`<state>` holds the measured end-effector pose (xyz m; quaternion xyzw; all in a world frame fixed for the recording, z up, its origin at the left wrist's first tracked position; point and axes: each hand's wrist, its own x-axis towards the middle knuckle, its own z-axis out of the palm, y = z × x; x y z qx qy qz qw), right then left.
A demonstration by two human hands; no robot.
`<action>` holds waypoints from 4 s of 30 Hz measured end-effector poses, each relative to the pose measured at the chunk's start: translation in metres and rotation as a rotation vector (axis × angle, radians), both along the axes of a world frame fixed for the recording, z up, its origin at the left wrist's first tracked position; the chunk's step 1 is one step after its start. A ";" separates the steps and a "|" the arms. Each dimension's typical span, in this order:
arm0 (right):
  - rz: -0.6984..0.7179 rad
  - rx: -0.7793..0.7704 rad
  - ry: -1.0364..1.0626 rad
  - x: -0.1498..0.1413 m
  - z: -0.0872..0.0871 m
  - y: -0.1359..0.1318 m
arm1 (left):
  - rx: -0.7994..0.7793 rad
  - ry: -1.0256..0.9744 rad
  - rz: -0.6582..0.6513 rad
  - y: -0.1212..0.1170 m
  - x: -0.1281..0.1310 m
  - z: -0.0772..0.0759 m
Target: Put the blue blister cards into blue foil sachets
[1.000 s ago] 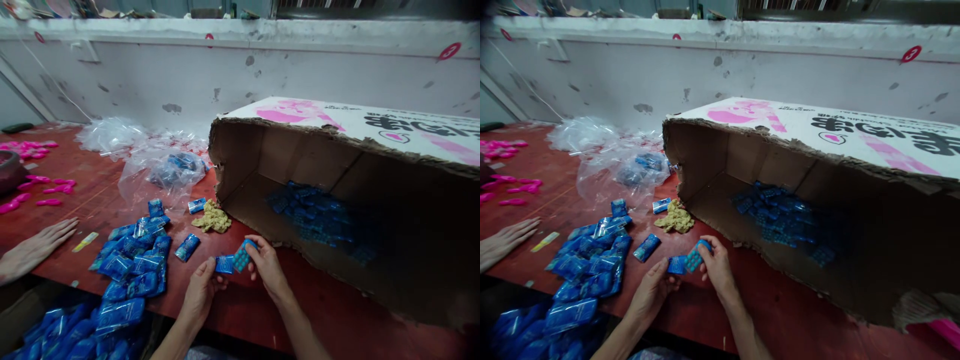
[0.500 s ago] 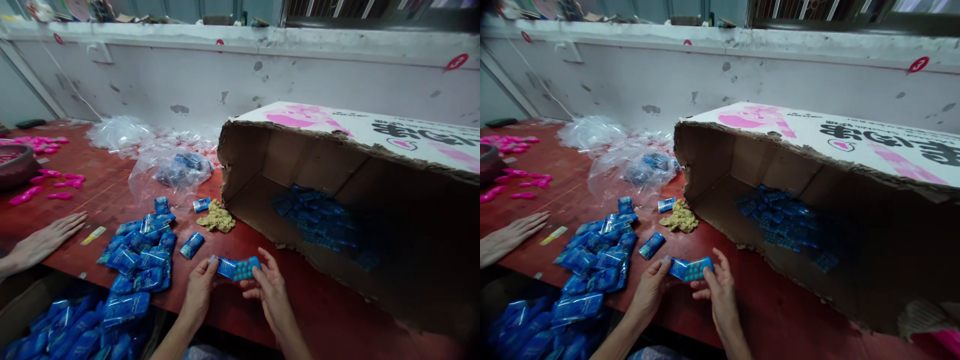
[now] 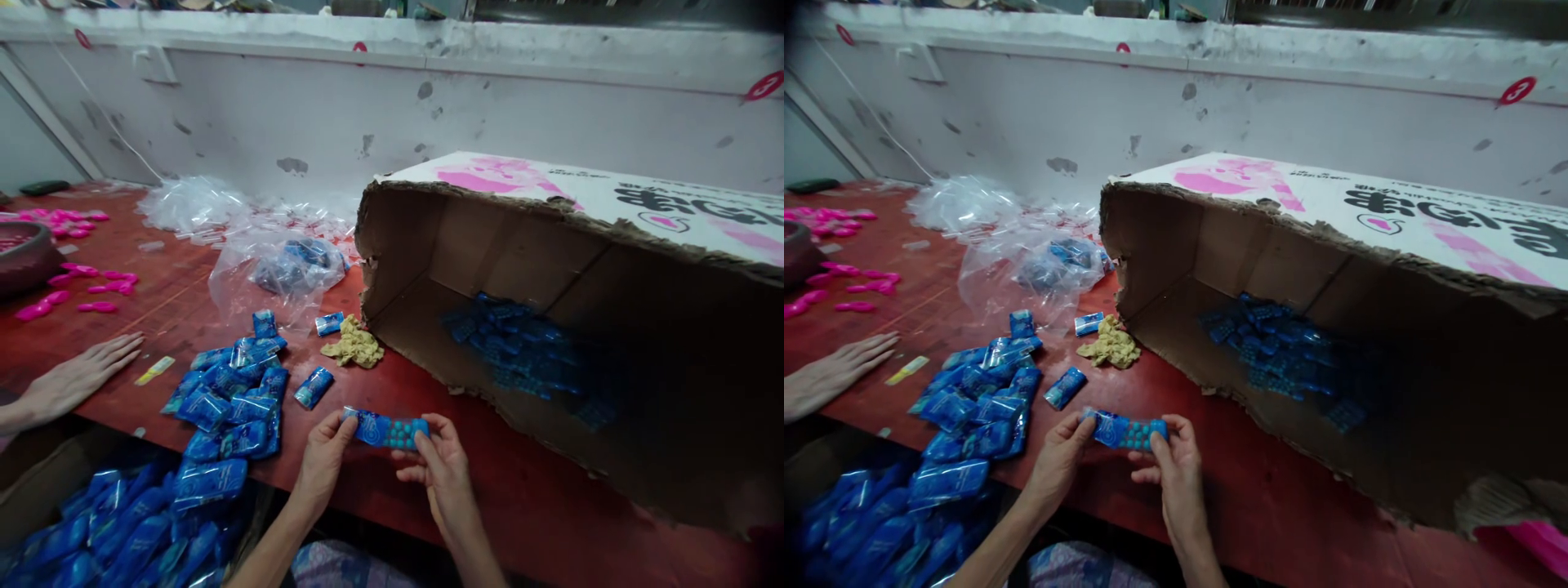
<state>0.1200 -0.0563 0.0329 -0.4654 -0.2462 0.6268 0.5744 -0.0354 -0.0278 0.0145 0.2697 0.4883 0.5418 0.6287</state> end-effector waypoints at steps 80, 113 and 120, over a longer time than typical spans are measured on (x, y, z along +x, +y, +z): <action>0.107 0.635 -1.108 -0.001 -0.068 0.001 | -0.071 0.093 -0.006 -0.011 0.013 0.020; 0.552 0.749 -1.451 -0.159 -0.054 0.104 | 0.192 1.560 -0.181 0.176 -0.210 0.013; 0.621 0.857 -1.494 -0.176 -0.058 0.086 | 0.187 1.572 -0.250 0.176 -0.211 0.004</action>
